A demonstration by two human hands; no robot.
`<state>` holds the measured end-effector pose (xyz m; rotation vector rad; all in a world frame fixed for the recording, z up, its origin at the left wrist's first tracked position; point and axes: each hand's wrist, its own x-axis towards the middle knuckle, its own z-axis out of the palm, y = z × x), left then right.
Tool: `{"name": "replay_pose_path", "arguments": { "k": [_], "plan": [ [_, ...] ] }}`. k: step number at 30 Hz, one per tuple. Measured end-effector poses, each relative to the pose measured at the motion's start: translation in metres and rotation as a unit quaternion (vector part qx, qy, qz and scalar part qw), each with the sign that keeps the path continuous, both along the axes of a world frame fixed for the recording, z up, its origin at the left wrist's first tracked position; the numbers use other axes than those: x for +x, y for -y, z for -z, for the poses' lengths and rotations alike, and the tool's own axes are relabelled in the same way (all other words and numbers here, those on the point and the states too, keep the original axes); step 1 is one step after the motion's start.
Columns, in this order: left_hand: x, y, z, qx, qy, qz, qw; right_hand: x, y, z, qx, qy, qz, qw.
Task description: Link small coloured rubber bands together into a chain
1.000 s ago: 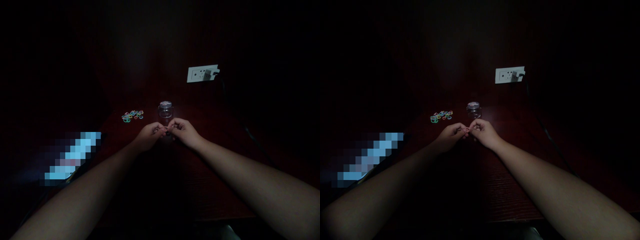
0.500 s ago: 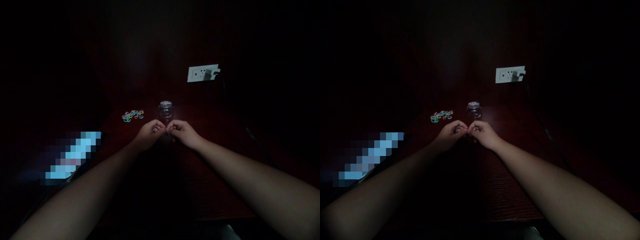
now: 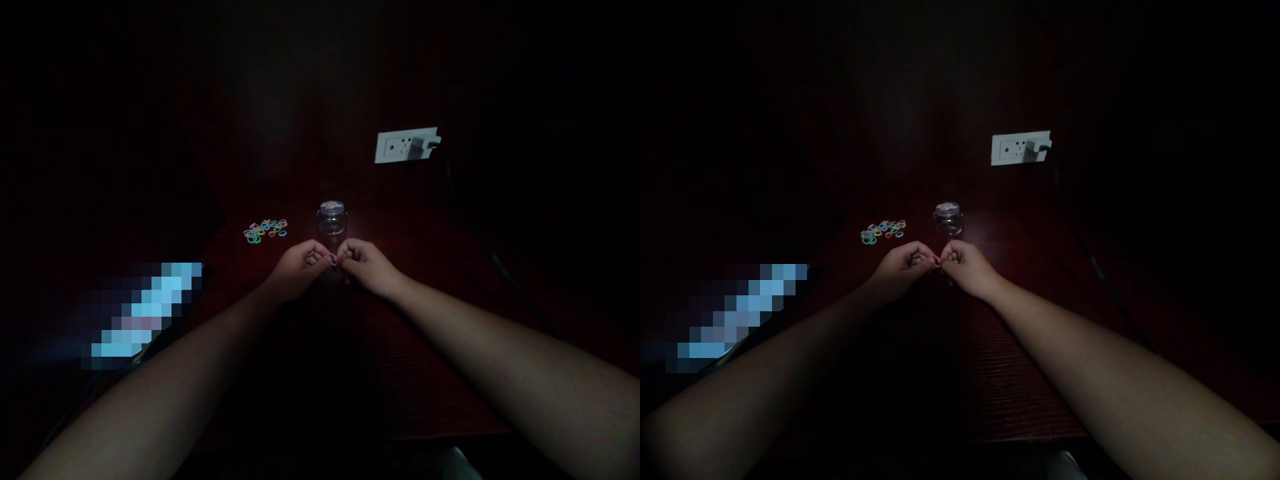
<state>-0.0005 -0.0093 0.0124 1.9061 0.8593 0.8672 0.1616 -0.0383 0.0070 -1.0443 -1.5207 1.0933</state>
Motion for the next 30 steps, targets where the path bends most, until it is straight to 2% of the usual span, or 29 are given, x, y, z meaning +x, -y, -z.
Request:
{"name": "replay_pose_path", "arguments": {
  "k": [18, 30],
  "plan": [
    [-0.0009, 0.0001, 0.0021, -0.010, -0.007, 0.017, 1.000, -0.0012, 0.0053, -0.0008, -0.014, -0.013, -0.066, 0.998],
    [-0.0019, 0.0003, -0.0010, 0.012, -0.016, 0.012, 1.000, -0.0013, 0.0066, -0.0005, 0.001, 0.034, -0.058, 0.998]
  ]
}}
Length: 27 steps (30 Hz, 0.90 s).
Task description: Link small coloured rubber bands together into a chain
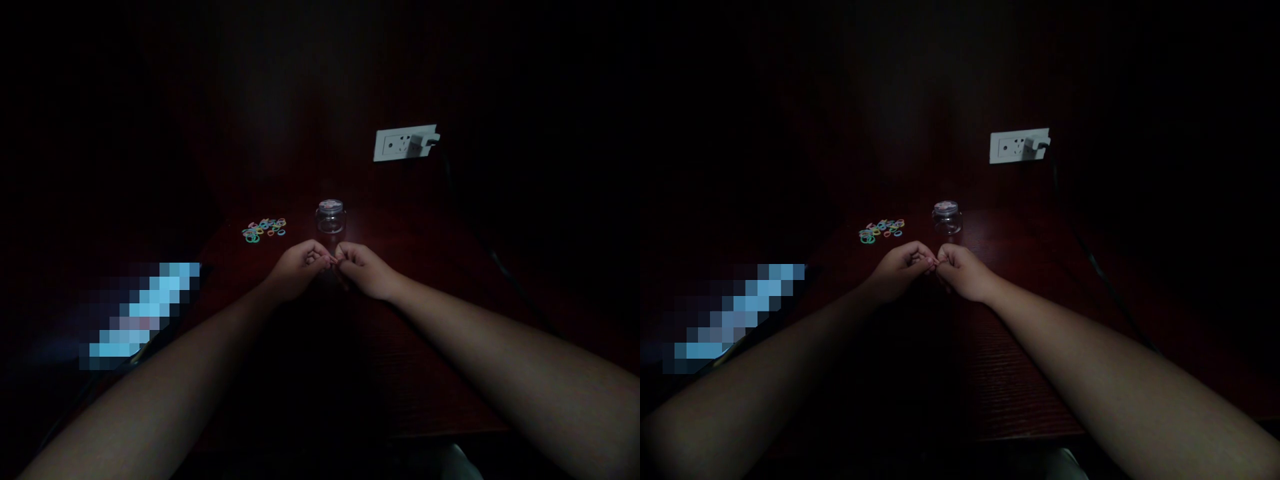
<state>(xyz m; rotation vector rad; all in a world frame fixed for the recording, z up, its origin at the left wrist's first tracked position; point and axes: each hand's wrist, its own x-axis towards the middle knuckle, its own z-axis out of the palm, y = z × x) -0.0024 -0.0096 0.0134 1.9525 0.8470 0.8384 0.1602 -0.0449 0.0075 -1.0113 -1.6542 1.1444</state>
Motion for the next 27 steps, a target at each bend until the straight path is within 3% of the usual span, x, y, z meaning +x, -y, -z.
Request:
{"name": "replay_pose_path", "arguments": {
  "k": [13, 20, 27],
  "plan": [
    [0.001, -0.006, 0.002, -0.029, 0.044, -0.031, 0.998, 0.003, -0.002, 0.002, 0.014, -0.019, -0.008, 1.000],
    [0.002, 0.002, -0.001, -0.009, -0.013, -0.002, 1.000, 0.001, -0.001, -0.002, 0.030, 0.007, 0.060, 0.998],
    [0.002, 0.004, -0.004, -0.019, -0.009, -0.017, 1.000, 0.002, 0.000, -0.002, 0.060, 0.050, 0.049, 0.996]
  ]
}}
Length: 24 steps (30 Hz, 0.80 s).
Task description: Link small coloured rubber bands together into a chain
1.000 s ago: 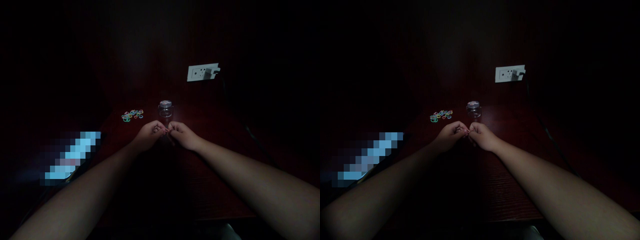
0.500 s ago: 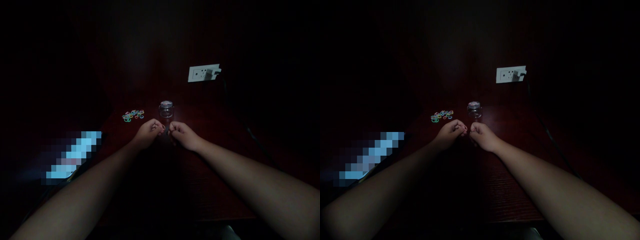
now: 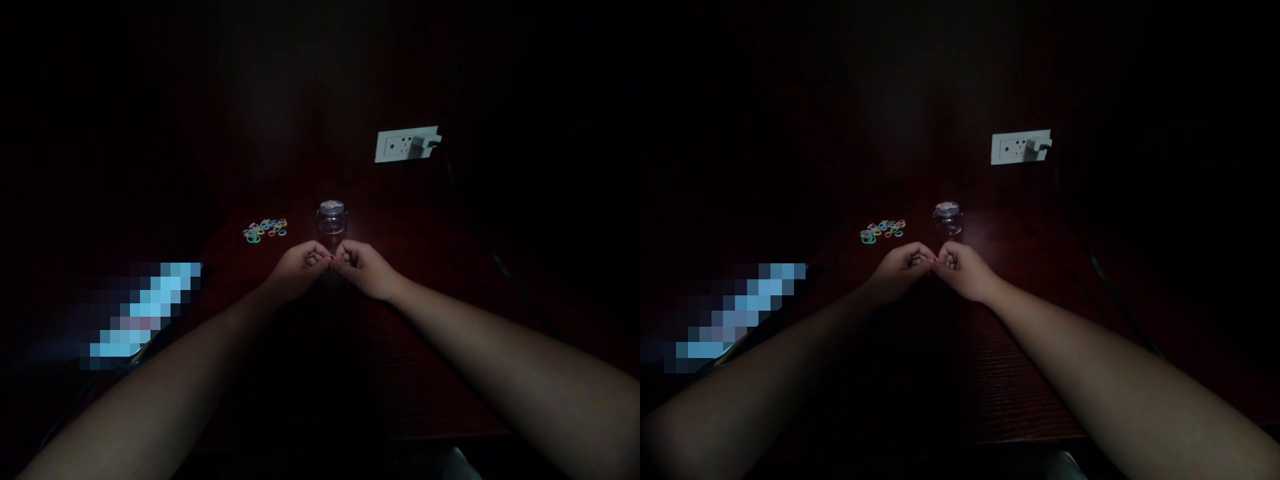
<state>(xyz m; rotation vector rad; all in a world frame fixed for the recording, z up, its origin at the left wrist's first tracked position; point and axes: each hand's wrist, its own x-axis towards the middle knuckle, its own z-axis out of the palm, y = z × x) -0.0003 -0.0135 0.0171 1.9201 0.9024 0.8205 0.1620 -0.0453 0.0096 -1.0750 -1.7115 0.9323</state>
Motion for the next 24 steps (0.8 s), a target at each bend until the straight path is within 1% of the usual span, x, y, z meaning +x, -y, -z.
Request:
{"name": "replay_pose_path", "arguments": {
  "k": [8, 12, 16, 19, 21, 24],
  "plan": [
    [0.0001, -0.0010, 0.0024, -0.005, 0.026, 0.011, 1.000, -0.0010, -0.0009, 0.0007, -0.025, -0.015, -0.002, 1.000],
    [0.0003, -0.0003, 0.0017, -0.003, 0.034, 0.007, 0.999, 0.0002, -0.0032, 0.0020, -0.022, -0.019, 0.012, 0.999],
    [0.0007, 0.0022, 0.0002, -0.005, 0.021, 0.027, 0.999, 0.0013, -0.0051, 0.0039, -0.007, -0.009, 0.030, 0.999],
    [0.0013, 0.0040, 0.0000, -0.007, 0.015, 0.045, 0.999, 0.0010, -0.0051, 0.0035, -0.010, -0.010, 0.037, 0.999],
    [0.0014, 0.0042, 0.0005, -0.004, 0.018, 0.045, 0.999, 0.0005, -0.0048, 0.0027, -0.019, -0.018, 0.031, 0.999],
    [0.0006, 0.0035, 0.0014, -0.005, 0.017, 0.042, 0.999, -0.0002, -0.0047, 0.0022, -0.037, -0.053, 0.003, 0.998]
  ]
}}
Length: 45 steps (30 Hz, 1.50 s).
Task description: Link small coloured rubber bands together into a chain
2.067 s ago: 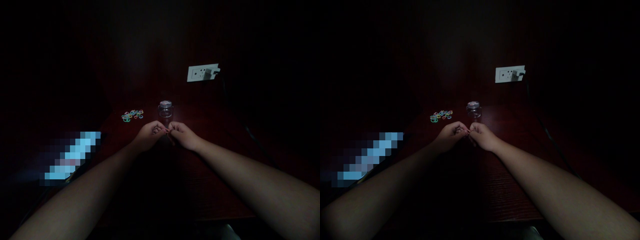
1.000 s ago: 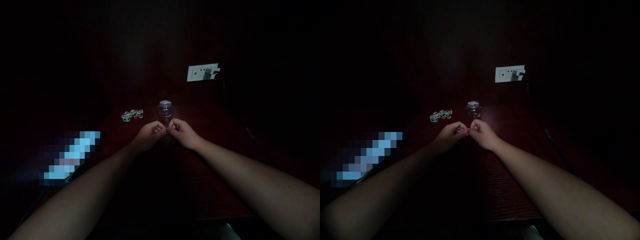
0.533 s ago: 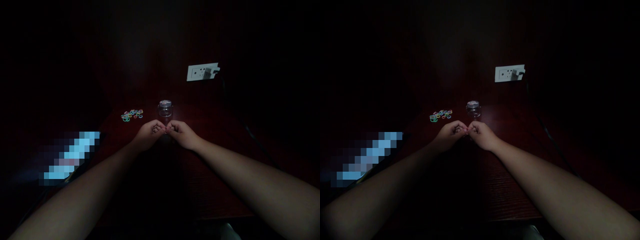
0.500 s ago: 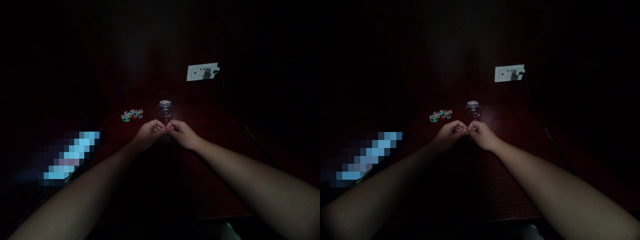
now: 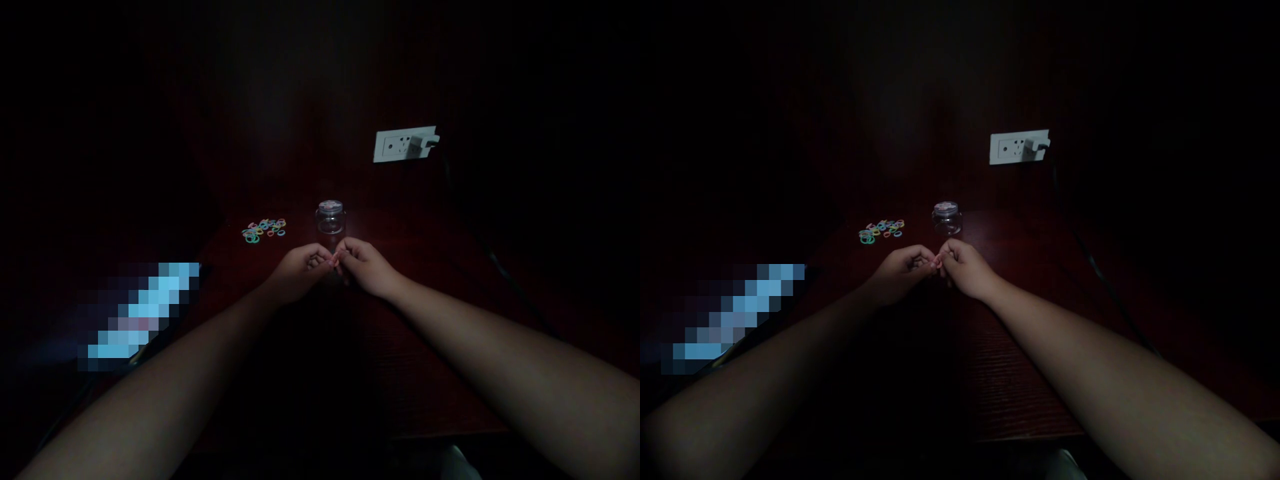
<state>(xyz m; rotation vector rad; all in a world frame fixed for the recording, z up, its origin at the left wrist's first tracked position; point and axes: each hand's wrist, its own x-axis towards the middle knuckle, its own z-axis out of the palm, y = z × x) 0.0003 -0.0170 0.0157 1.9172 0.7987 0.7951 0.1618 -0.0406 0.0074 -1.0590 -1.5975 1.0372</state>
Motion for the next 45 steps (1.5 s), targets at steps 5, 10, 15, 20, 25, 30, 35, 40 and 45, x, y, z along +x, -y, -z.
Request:
{"name": "replay_pose_path", "arguments": {
  "k": [5, 10, 15, 20, 25, 30, 35, 40, 45],
  "plan": [
    [-0.0005, -0.0005, 0.0010, -0.040, 0.029, 0.037, 0.998, -0.0006, -0.0002, 0.0000, -0.014, -0.039, -0.028, 0.999],
    [0.0014, -0.0018, 0.0031, -0.088, 0.079, 0.076, 0.990, -0.0011, -0.0002, -0.0005, -0.019, -0.038, -0.011, 0.999],
    [0.0002, -0.0053, 0.0066, -0.059, 0.037, 0.028, 0.997, -0.0008, -0.0015, 0.0014, -0.013, -0.045, -0.015, 0.999],
    [0.0019, -0.0038, 0.0044, -0.001, 0.017, -0.022, 1.000, -0.0007, -0.0025, 0.0022, -0.023, -0.048, -0.004, 0.999],
    [0.0049, -0.0016, 0.0019, 0.016, 0.071, -0.029, 0.997, -0.0003, -0.0031, 0.0018, -0.033, -0.056, -0.001, 0.998],
    [0.0042, -0.0032, 0.0029, 0.048, 0.078, -0.026, 0.995, 0.0007, -0.0036, 0.0022, -0.034, -0.062, -0.012, 0.997],
    [0.0039, -0.0040, 0.0019, 0.065, 0.053, -0.013, 0.996, 0.0014, -0.0043, 0.0026, -0.039, -0.071, -0.023, 0.996],
    [0.0041, -0.0034, 0.0001, 0.066, 0.045, -0.037, 0.996, 0.0010, -0.0041, 0.0019, -0.046, -0.079, -0.038, 0.995],
    [0.0029, -0.0035, 0.0005, 0.043, 0.038, -0.041, 0.997, 0.0010, -0.0031, 0.0018, -0.047, -0.080, -0.043, 0.995]
  ]
}}
